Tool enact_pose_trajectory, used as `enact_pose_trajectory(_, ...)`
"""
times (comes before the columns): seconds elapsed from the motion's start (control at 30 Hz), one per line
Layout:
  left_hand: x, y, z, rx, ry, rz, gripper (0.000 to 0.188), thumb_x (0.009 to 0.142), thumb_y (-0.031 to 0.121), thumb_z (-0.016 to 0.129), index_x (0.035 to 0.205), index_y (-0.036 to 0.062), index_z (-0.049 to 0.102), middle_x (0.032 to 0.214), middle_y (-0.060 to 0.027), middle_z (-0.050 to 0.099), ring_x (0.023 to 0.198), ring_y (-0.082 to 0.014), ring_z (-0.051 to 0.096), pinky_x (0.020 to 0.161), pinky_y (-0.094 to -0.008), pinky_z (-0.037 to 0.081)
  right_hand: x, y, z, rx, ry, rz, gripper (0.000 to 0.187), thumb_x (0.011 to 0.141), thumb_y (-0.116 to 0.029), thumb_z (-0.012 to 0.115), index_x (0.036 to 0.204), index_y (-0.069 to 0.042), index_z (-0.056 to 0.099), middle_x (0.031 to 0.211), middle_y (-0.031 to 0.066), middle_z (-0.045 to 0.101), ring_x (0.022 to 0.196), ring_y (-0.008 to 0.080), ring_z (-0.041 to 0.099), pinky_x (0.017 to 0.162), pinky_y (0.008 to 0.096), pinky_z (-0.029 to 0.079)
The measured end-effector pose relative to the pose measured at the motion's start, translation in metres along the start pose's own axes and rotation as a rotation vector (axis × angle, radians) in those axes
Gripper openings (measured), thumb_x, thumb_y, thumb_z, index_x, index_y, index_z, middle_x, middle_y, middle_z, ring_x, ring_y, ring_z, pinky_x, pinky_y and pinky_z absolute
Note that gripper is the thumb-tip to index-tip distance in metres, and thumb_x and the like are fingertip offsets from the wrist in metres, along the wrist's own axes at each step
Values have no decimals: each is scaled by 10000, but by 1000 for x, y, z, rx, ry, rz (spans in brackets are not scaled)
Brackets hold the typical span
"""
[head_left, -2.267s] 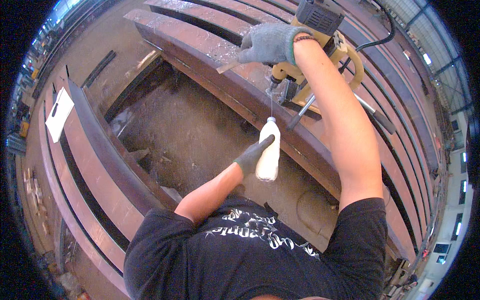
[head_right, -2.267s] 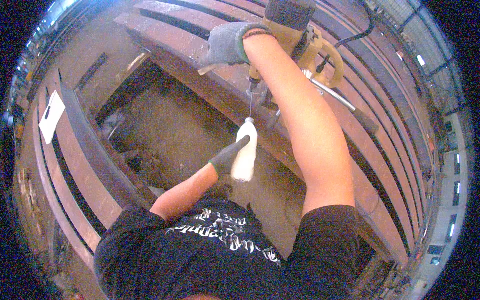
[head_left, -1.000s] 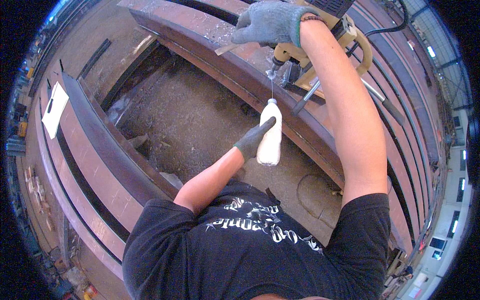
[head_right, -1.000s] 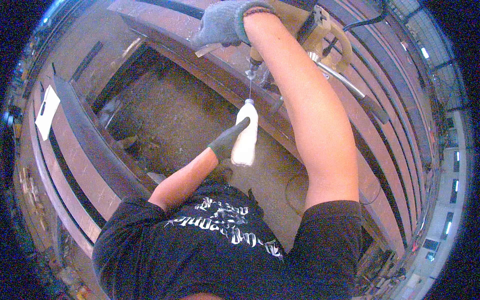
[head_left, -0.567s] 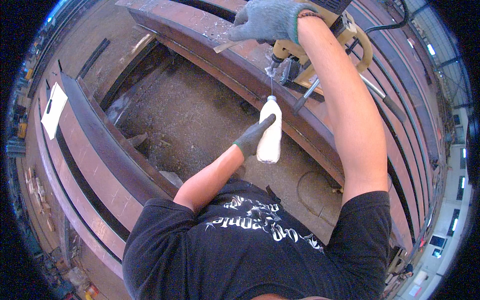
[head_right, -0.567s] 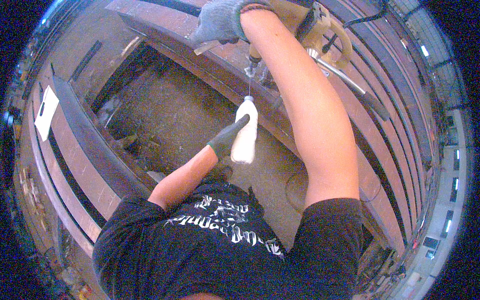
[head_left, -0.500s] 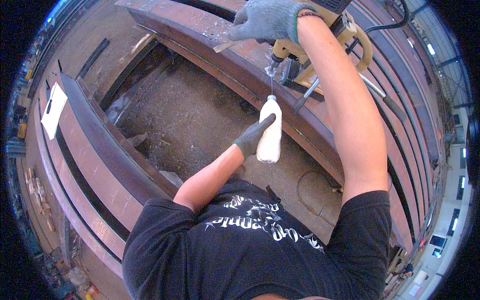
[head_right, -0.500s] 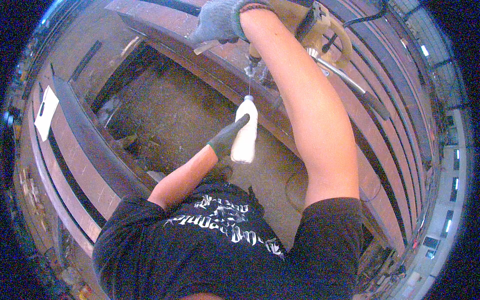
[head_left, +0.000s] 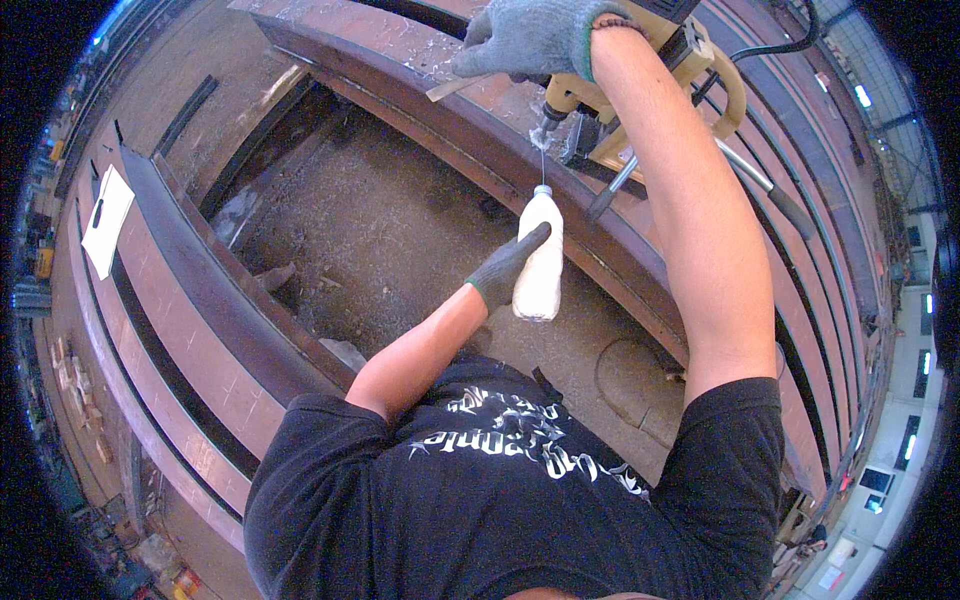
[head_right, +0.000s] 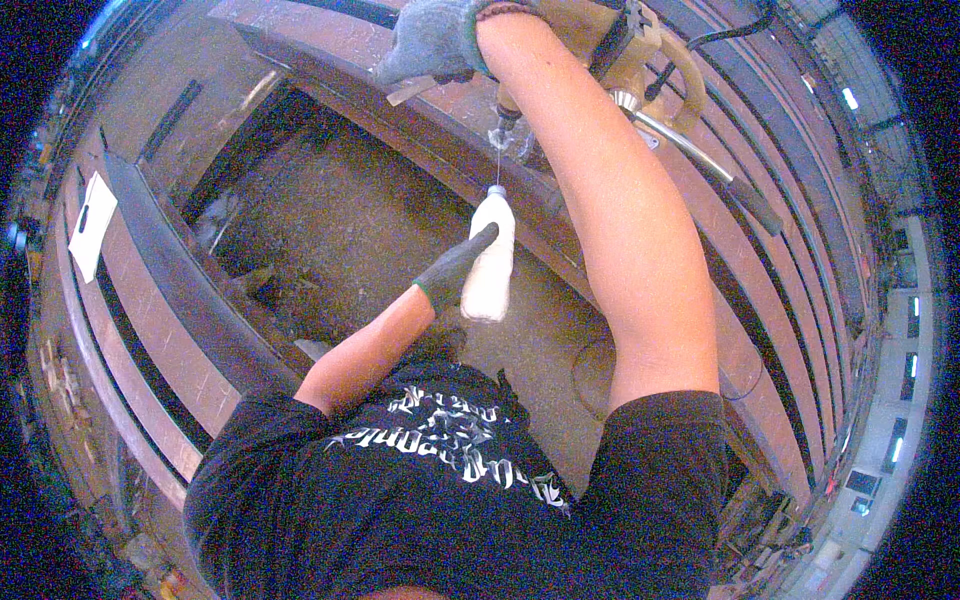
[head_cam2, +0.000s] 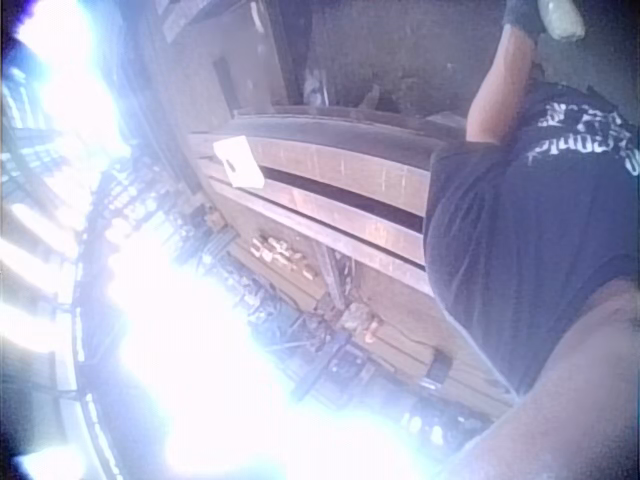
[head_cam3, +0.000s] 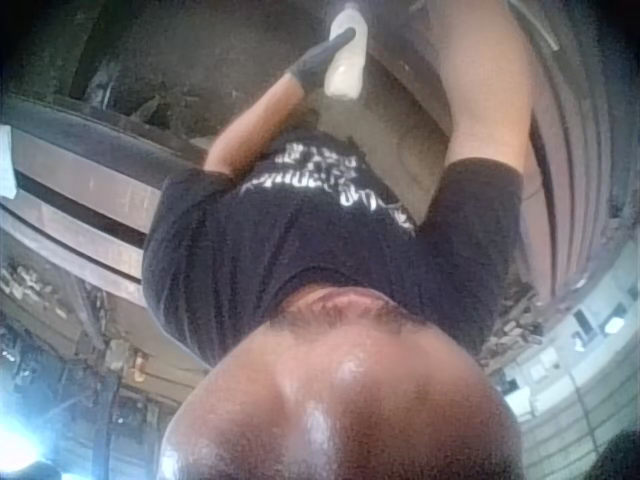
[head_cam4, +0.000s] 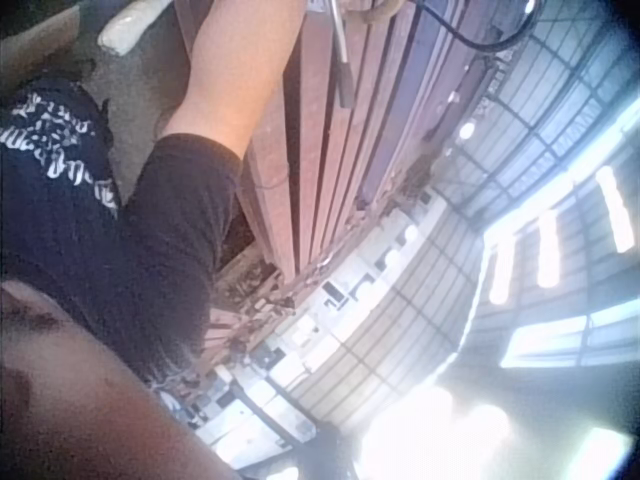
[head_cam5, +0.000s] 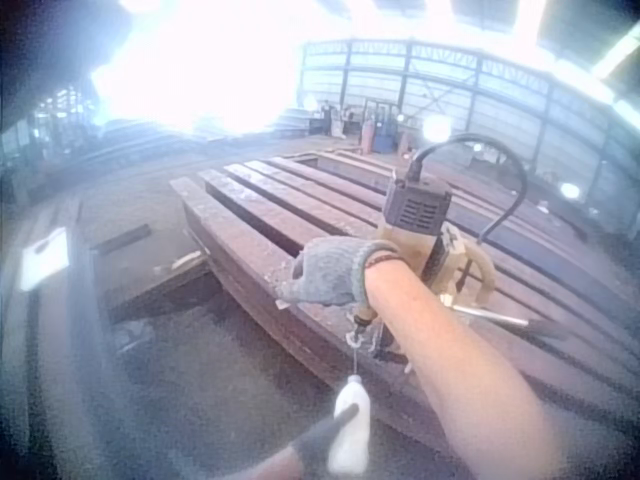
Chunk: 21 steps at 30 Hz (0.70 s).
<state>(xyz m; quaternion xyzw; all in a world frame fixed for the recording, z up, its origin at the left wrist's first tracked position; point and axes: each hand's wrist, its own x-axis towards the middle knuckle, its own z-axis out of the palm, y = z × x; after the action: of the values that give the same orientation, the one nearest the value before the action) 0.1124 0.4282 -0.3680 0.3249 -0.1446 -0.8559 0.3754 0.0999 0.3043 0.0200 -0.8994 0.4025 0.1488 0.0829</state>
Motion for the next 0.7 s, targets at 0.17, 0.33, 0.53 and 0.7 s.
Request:
enact_pose_trajectory(0.17, -2, 0, 2, 21, 16, -4, 559, 953, 518, 717, 1244, 55, 604, 968, -59, 690, 803, -164, 684, 715, -333, 597, 0, 2, 2, 41, 10, -8, 548, 1009, -524, 500, 1151, -66, 765, 1104, 155, 750, 973, 250, 707, 909, 426, 530)
enact_pose_trajectory(0.33, -4, 2, 4, 32, 26, -20, 533, 953, 511, 720, 1216, 60, 608, 941, -62, 692, 782, -169, 689, 697, -338, 600, 8, 7, 4, -8, 17, -83, 516, 1001, -494, 511, 1154, -75, 772, 1107, 158, 753, 1000, 260, 706, 924, 430, 524)
enact_pose_trajectory(0.53, -6, 4, 5, 22, -7, -16, 528, 952, 513, 720, 1198, 59, 609, 924, -63, 694, 769, -175, 690, 688, -341, 600, 1, 1, 1, 85, 22, -10, 509, 1002, -481, 508, 1125, -61, 768, 1091, 151, 753, 985, 264, 703, 919, 439, 516)
enact_pose_trajectory(0.7, -8, 6, 6, 57, -3, -2, 527, 956, 513, 717, 1204, 60, 611, 939, -66, 696, 779, -175, 691, 696, -342, 600, -1, 1, -1, 114, -19, 14, 499, 997, -473, 507, 1096, -60, 771, 1038, 145, 747, 915, 243, 686, 872, 431, 510)
